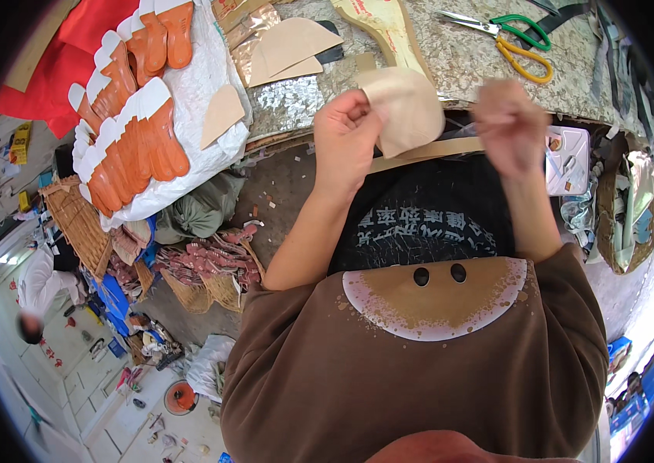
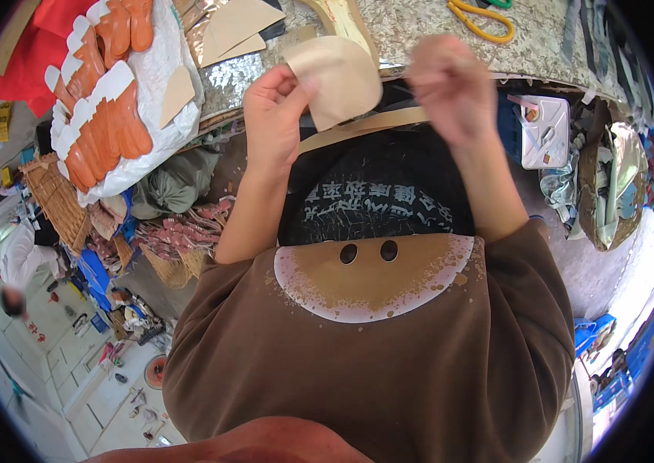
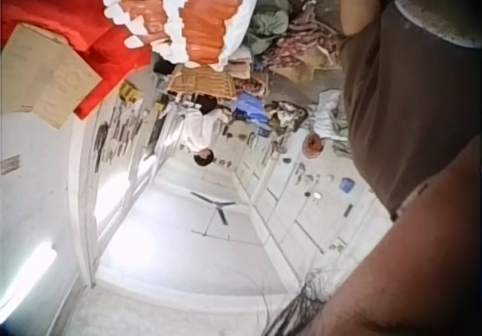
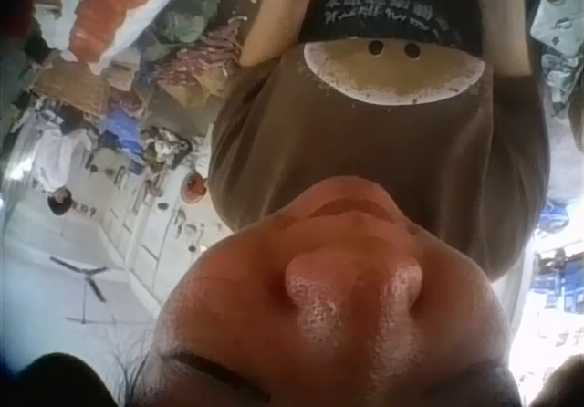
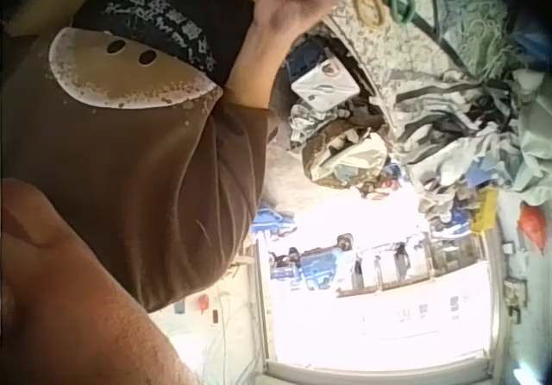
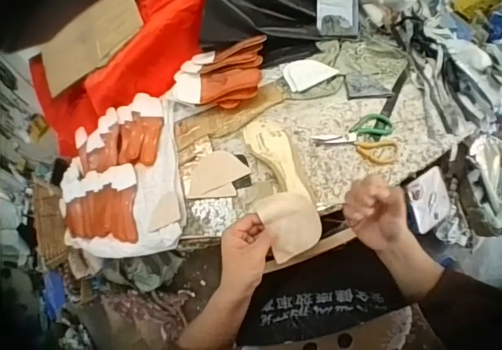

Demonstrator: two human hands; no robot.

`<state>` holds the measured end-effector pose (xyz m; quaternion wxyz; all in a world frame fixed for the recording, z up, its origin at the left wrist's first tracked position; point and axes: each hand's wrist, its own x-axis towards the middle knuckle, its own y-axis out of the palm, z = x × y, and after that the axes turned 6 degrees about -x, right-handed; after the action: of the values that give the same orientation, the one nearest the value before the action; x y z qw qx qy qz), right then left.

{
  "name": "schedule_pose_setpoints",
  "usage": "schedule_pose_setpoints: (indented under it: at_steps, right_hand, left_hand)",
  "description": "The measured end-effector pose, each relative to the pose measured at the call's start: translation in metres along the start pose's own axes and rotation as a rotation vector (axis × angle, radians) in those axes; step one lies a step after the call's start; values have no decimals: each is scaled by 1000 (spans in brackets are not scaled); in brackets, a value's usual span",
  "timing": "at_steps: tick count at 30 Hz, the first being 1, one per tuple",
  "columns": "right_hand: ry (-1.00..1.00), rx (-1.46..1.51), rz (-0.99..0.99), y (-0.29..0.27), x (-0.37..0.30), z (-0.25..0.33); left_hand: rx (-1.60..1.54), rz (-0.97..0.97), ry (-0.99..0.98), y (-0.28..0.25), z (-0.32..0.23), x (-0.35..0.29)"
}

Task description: The recorder is assembling and trimming components of shoes at a workstation.

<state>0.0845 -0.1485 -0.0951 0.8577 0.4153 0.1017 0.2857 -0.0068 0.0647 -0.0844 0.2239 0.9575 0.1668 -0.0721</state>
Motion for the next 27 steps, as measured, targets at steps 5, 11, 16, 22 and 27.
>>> schedule_pose_setpoints:
  at_steps: [5,11,16,22,27]
  right_hand:
    - [-120,-396,-79,-25,-29,83]
    - [-27,-1419,-48,36,-18,27]
    - [-27,-1437,-11,61,1,-5]
    - [-194,-1705,-107,38,-4,8]
    - [-23,-1905,-544,-41,-39,86]
  left_hand:
    - [-126,-99,-22,-6,-5,0]
    - [451,0,354,33,0,-14]
    - [822,28,739,48,-1,-14]
    - [747,-57,620,26,-3,-14]
    - [321,-202,353,1,-19,-6]
